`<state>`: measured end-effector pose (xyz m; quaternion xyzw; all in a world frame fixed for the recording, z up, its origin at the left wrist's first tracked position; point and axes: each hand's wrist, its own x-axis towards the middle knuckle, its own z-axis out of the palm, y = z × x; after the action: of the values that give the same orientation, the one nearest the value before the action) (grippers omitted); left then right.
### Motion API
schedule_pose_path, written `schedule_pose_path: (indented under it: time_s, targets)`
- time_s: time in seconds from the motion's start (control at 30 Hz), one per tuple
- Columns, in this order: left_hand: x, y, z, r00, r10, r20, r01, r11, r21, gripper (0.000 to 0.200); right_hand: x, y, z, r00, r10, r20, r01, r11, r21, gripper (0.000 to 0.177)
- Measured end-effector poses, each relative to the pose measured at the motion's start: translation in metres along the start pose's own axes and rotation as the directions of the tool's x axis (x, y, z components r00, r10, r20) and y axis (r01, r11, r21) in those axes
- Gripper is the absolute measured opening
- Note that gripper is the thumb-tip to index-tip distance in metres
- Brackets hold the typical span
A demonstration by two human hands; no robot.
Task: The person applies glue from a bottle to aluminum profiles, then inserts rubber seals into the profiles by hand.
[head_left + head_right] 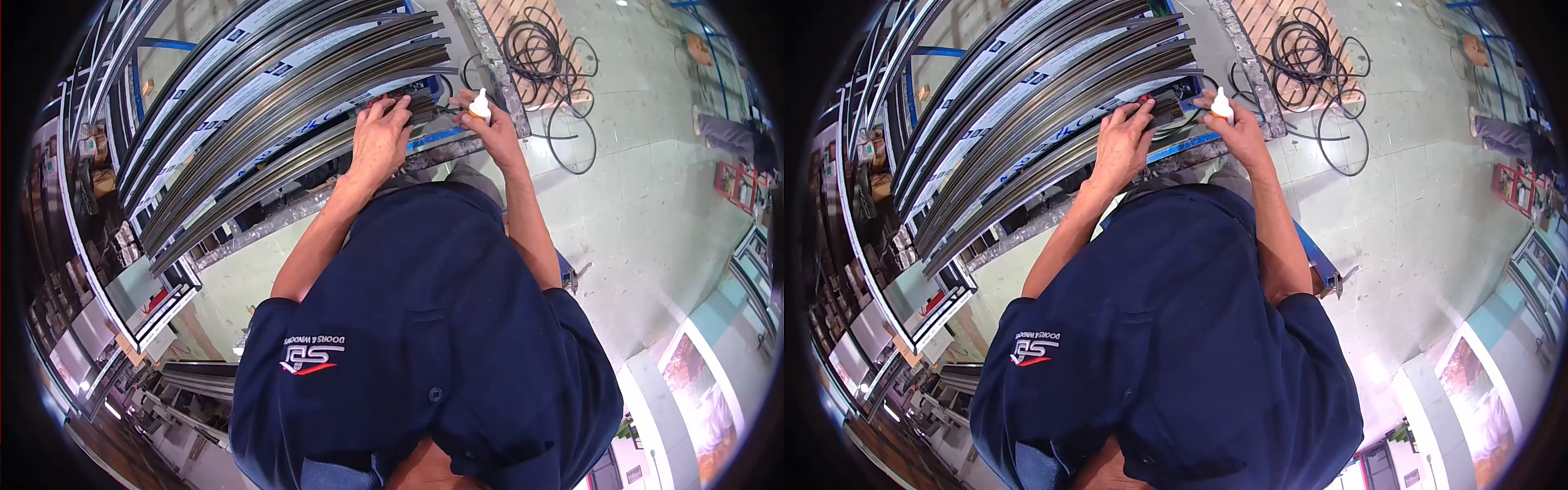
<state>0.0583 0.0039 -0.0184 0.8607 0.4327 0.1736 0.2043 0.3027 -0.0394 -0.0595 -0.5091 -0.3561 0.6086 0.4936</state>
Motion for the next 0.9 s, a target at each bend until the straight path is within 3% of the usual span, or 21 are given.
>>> schedule_pose_path:
  time_s: [0.1,0.2,0.23,0.33,0.37,0.43,0.53,0.57,0.63,0.8,0.9]
  targets:
    - [-0.005,-0.006,-0.003,0.993,0.044,-0.112,-0.054,0.995,-0.089,0.025,0.001,0.006,-0.008,1.0,0.029,-0.002,-0.029,0.999,-0.022,0.057]
    - [-0.02,-0.006,-0.008,0.991,-0.098,-0.088,0.066,0.95,-0.306,0.033,-0.005,0.004,-0.013,0.996,0.057,-0.063,-0.06,0.997,-0.041,0.054]
    - [-0.023,-0.004,-0.011,0.989,-0.106,-0.103,0.072,0.954,-0.29,0.031,-0.007,0.005,-0.016,0.997,0.045,-0.066,-0.048,0.998,-0.037,0.051]
    - [-0.03,0.001,-0.009,0.916,-0.398,-0.05,0.27,0.704,-0.656,0.029,-0.013,0.004,-0.022,0.998,0.032,-0.051,-0.035,0.997,-0.062,0.045]
    - [-0.031,0.003,-0.01,0.891,-0.453,-0.042,0.294,0.645,-0.705,0.028,-0.017,0.001,-0.022,0.999,0.045,-0.03,-0.048,0.994,-0.097,0.044]
    - [-0.032,-0.006,-0.007,0.89,-0.455,-0.007,0.317,0.631,-0.708,0.027,-0.023,-0.011,-0.018,0.996,0.083,0.016,-0.08,0.983,-0.163,0.042]
    - [-0.034,-0.022,0.001,0.895,-0.446,0.007,0.306,0.602,-0.738,0.023,-0.031,-0.022,-0.007,1.0,-0.011,0.007,0.012,0.963,-0.27,0.04]
    - [-0.035,-0.025,0.004,0.887,-0.461,-0.007,0.282,0.555,-0.783,0.023,-0.032,-0.029,-0.005,0.999,-0.031,0.018,0.036,0.874,-0.485,0.037]
    - [-0.035,-0.024,0.006,0.863,-0.504,-0.037,0.222,0.444,-0.868,0.023,-0.034,-0.033,0.005,0.998,-0.059,-0.006,0.046,0.83,-0.557,0.035]
    - [-0.034,-0.029,0.012,0.818,-0.569,-0.083,0.167,0.373,-0.913,0.024,-0.032,-0.026,0.027,0.978,-0.208,0.016,0.146,0.627,-0.765,0.025]
    - [-0.038,-0.03,0.015,0.821,-0.56,-0.107,0.131,0.367,-0.921,0.023,-0.03,-0.022,0.039,0.976,-0.218,0.007,0.14,0.599,-0.789,0.023]
